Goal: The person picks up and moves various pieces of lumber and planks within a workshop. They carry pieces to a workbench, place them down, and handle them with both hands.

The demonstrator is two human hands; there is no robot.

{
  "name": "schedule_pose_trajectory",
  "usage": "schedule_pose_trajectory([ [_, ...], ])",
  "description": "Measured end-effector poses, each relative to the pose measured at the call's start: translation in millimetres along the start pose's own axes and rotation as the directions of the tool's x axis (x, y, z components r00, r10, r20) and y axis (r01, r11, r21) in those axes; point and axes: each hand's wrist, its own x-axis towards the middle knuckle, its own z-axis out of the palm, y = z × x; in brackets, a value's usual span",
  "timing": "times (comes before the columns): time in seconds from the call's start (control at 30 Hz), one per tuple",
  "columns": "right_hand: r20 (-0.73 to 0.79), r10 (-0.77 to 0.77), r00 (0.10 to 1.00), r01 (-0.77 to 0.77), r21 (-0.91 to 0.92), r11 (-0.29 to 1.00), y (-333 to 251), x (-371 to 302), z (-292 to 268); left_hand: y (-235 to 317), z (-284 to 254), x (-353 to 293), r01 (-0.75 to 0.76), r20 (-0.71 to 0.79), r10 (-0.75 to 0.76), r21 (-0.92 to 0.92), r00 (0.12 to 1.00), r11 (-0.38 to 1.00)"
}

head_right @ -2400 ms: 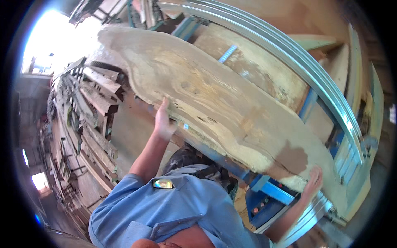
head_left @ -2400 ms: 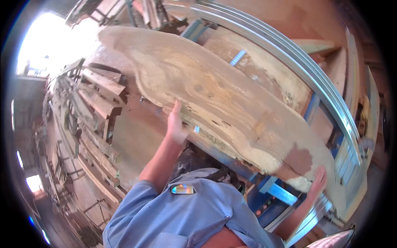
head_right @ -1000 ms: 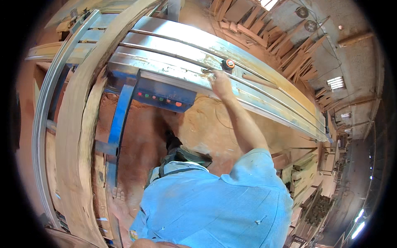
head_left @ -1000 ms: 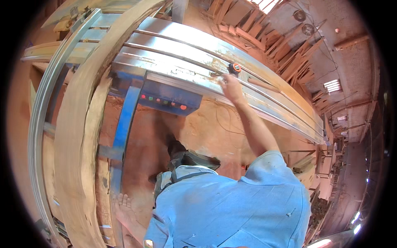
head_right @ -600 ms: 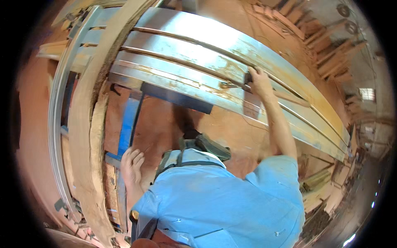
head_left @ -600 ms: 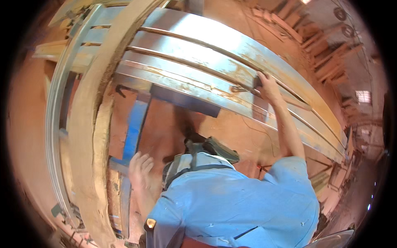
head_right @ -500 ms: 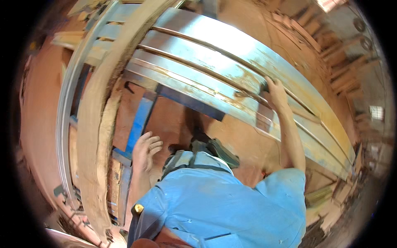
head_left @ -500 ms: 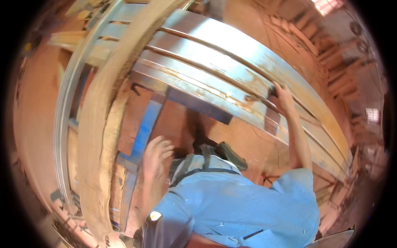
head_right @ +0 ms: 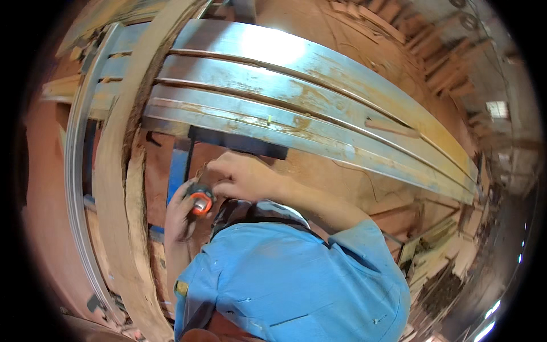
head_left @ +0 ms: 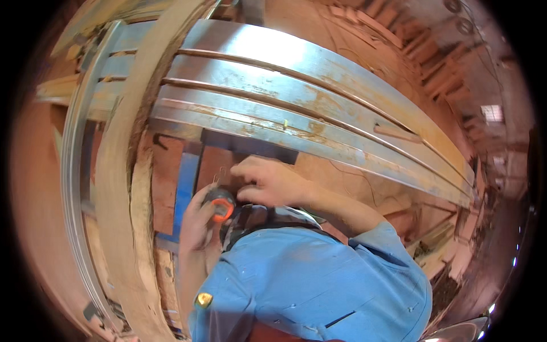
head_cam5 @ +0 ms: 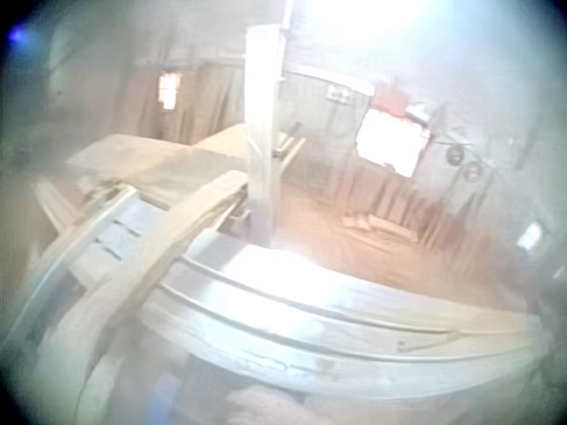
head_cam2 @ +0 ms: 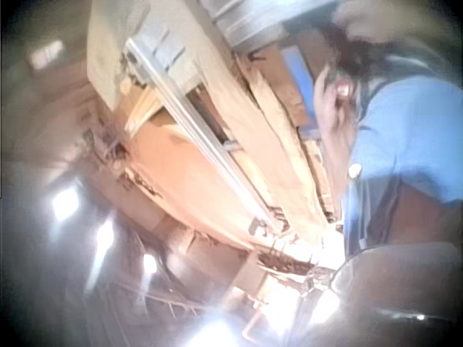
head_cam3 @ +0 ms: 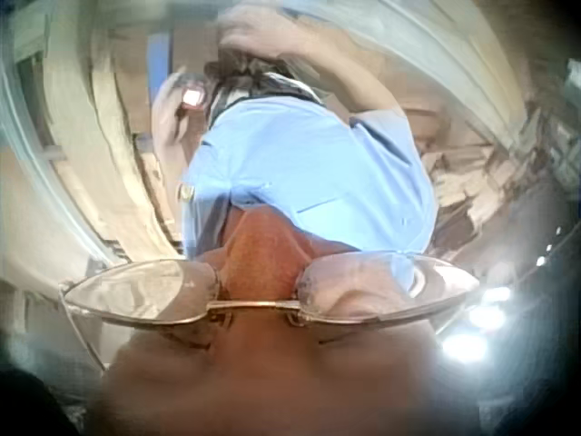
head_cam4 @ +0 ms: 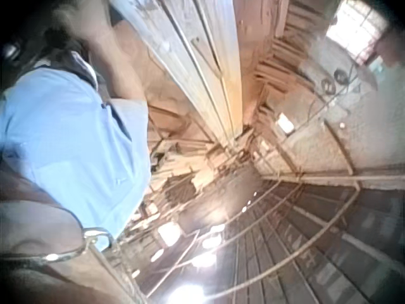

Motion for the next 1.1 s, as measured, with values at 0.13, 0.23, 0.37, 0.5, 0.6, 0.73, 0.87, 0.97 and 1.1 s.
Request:
schedule_pose_trajectory([
  [0.13,-0.553,0.149,0.820,-0.407,-0.380,0.831,102.0,-7.4,-46.6,-36.8,-103.2,-36.1,0.039,0.099,-0.027,-0.116,0.995,0.993],
  [0.23,-0.622,0.317,0.716,-0.628,-0.376,0.681,137.3,-16.7,-61.5,-47.4,-141.3,-47.8,0.134,0.142,-0.137,0.030,0.980,0.991],
  [0.37,-0.640,0.348,0.685,-0.681,-0.394,0.617,147.1,-0.1,-50.9,-39.1,-126.2,-45.0,-0.063,0.126,-0.012,0.581,0.992,0.812],
  [0.5,-0.682,0.223,0.697,-0.673,-0.514,0.531,142.3,0.5,-37.5,-22.8,-110.1,-47.3,-0.230,0.240,0.054,0.807,0.969,0.544],
  [0.6,-0.675,0.207,0.708,-0.656,-0.521,0.546,139.4,1.8,-32.9,-17.5,-113.3,-47.4,-0.192,0.226,0.013,0.795,0.974,0.576],
  [0.73,-0.662,0.336,0.670,-0.504,-0.073,0.860,150.2,13.5,-37.5,-26.8,-112.6,-31.5,-0.297,0.170,0.258,0.732,0.951,0.613],
  [0.87,-0.049,0.516,0.855,-0.383,0.612,0.692,38.9,69.5,11.9,3.8,-95.2,-12.2,-0.266,0.031,0.311,0.603,0.950,0.752],
  [0.97,0.182,0.258,0.949,-0.313,0.441,0.841,33.6,93.5,40.8,47.0,-59.5,4.5,-0.040,-0.121,0.151,0.638,0.981,0.769],
  [1.1,0.257,0.016,0.966,-0.102,0.325,0.940,33.4,128.9,51.6,64.6,-28.9,27.0,-0.102,-0.119,0.348,0.825,0.930,0.556],
])
